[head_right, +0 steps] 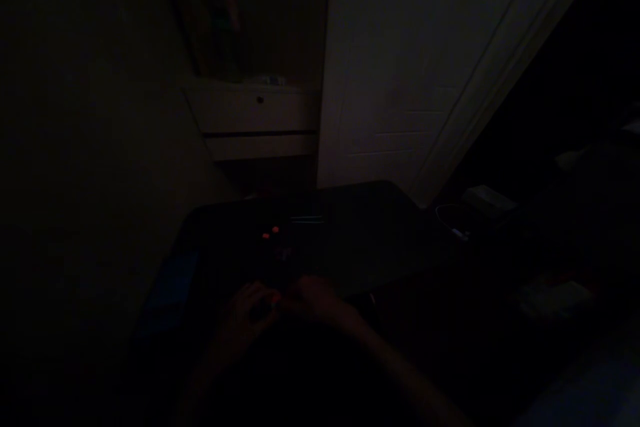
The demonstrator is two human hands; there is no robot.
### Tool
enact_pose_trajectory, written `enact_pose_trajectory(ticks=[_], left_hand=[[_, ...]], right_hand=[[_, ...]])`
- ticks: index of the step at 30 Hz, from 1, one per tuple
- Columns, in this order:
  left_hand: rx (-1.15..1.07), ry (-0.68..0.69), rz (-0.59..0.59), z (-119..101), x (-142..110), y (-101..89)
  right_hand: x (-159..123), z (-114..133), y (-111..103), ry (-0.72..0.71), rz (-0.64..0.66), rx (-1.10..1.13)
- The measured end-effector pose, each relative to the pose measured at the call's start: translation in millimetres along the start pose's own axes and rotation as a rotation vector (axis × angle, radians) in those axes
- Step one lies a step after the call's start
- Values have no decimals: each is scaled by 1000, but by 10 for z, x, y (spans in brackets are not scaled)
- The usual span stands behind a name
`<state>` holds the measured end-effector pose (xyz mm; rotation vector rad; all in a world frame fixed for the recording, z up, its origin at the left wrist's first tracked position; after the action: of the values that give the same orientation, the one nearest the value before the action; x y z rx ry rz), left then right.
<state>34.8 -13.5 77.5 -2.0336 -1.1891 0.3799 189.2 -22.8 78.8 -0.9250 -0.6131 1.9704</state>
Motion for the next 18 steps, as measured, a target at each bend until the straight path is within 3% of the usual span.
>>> enact_pose_trajectory(ticks=[3,11,14,18], left_hand=[[2,-16,14,9,1,-1],[-8,0,-30,-25,2,-44],[-68,14,-70,-26,-13,-58],[-99,-33,-109,33,-33,-63]], right_hand=[[-9,-37,36,-35,18,65],[-55,19,-8,48,-13,-45],[-63,14,-8,0,-25,89],[-73,-80,-69,-49,-169,304]])
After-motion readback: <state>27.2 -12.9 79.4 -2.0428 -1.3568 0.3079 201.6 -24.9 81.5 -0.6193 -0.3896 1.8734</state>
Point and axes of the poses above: each hand's wrist, its own x-axis towards the middle knuckle, its own y-axis out of the palm, z = x × y, the point moved 7 cm from there along x, towards the middle knuckle, and after that the axes turned 7 degrees about z, right-handed, at the moved point
